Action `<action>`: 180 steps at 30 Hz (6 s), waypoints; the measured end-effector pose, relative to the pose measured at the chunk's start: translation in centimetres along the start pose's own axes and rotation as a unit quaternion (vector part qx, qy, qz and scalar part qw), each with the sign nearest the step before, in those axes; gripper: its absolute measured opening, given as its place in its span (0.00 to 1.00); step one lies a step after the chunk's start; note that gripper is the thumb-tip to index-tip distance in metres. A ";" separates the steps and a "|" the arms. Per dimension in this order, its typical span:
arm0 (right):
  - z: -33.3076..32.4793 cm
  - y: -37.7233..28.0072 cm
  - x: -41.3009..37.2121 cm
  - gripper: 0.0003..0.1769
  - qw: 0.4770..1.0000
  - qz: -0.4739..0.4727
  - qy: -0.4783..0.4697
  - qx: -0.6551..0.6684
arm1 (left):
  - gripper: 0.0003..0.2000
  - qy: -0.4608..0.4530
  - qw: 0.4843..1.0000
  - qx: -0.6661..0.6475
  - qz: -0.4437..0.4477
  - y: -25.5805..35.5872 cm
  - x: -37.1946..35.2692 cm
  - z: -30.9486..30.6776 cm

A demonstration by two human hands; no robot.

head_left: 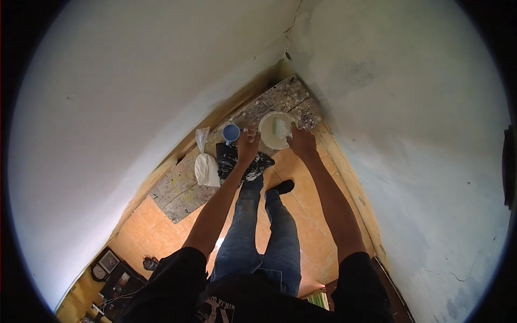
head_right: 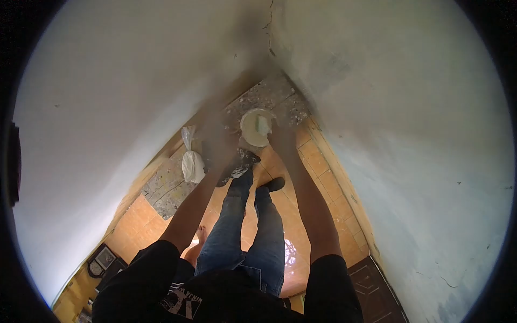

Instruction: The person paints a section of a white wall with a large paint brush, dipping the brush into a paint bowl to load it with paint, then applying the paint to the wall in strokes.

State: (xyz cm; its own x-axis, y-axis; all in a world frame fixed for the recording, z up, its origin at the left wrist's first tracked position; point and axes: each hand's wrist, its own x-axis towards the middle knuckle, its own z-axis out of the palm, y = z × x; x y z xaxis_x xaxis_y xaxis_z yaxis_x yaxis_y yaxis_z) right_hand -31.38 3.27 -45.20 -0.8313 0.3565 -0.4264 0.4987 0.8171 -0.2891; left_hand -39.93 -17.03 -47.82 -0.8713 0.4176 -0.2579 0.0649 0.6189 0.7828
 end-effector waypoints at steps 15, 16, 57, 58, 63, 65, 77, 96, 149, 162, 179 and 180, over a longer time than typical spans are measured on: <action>2.1 -1.7 2.7 0.34 0.997 0.017 -0.026 -0.065 | 0.15 0.028 0.993 -0.094 -0.068 2.4 0.4 0.5; 2.6 -1.7 3.0 0.33 0.998 0.013 -0.022 -0.064 | 0.14 0.029 0.991 -0.104 -0.079 2.0 0.5 0.8; 5.3 -1.5 4.8 0.27 0.995 0.010 0.005 -0.097 | 0.13 0.052 0.993 -0.109 -0.007 0.9 1.1 1.3; 5.2 -1.5 4.8 0.27 0.995 0.008 0.007 -0.100 | 0.13 0.055 0.992 -0.111 0.003 0.7 1.1 1.4; 4.4 -1.8 4.3 0.26 0.997 0.014 0.008 -0.075 | 0.13 0.051 0.991 -0.121 -0.025 -0.5 1.3 2.1; 4.3 -1.5 4.2 0.25 0.996 -0.012 0.040 -0.079 | 0.13 0.054 0.991 -0.119 -0.027 -0.6 1.3 2.3; 3.0 -0.9 4.3 0.18 0.989 -0.106 0.048 -0.088 | 0.13 0.042 0.987 -0.151 -0.028 -1.6 1.5 3.0; 3.7 0.6 4.3 0.16 0.982 -0.155 0.058 -0.095 | 0.13 0.058 0.990 -0.124 -0.011 -3.5 1.8 4.1; -20.1 -5.4 -29.1 0.11 0.691 0.063 0.223 0.685 | 0.08 -0.087 0.989 -0.080 0.094 5.5 -4.5 -7.1; -24.2 -1.3 -40.6 0.17 0.611 0.094 0.514 0.594 | 0.11 -0.312 0.925 -0.147 0.157 20.9 -6.6 0.0; -56.8 7.7 -61.4 0.21 0.545 -0.061 0.694 0.466 | 0.05 -0.203 0.685 -0.270 0.645 68.5 -25.2 -8.5; -56.5 8.5 -61.4 0.21 0.537 -0.061 0.693 0.477 | 0.05 -0.174 0.652 -0.288 0.680 70.8 -26.6 -9.2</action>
State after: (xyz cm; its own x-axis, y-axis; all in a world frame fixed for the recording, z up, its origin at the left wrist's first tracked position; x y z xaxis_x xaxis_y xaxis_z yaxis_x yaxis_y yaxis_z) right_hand 10.04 13.91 26.95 0.0746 0.8613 0.5026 -0.2314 0.5052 -0.8314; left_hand -16.64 9.56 19.62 -0.0300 0.5074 0.8612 0.3813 -0.7906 0.4791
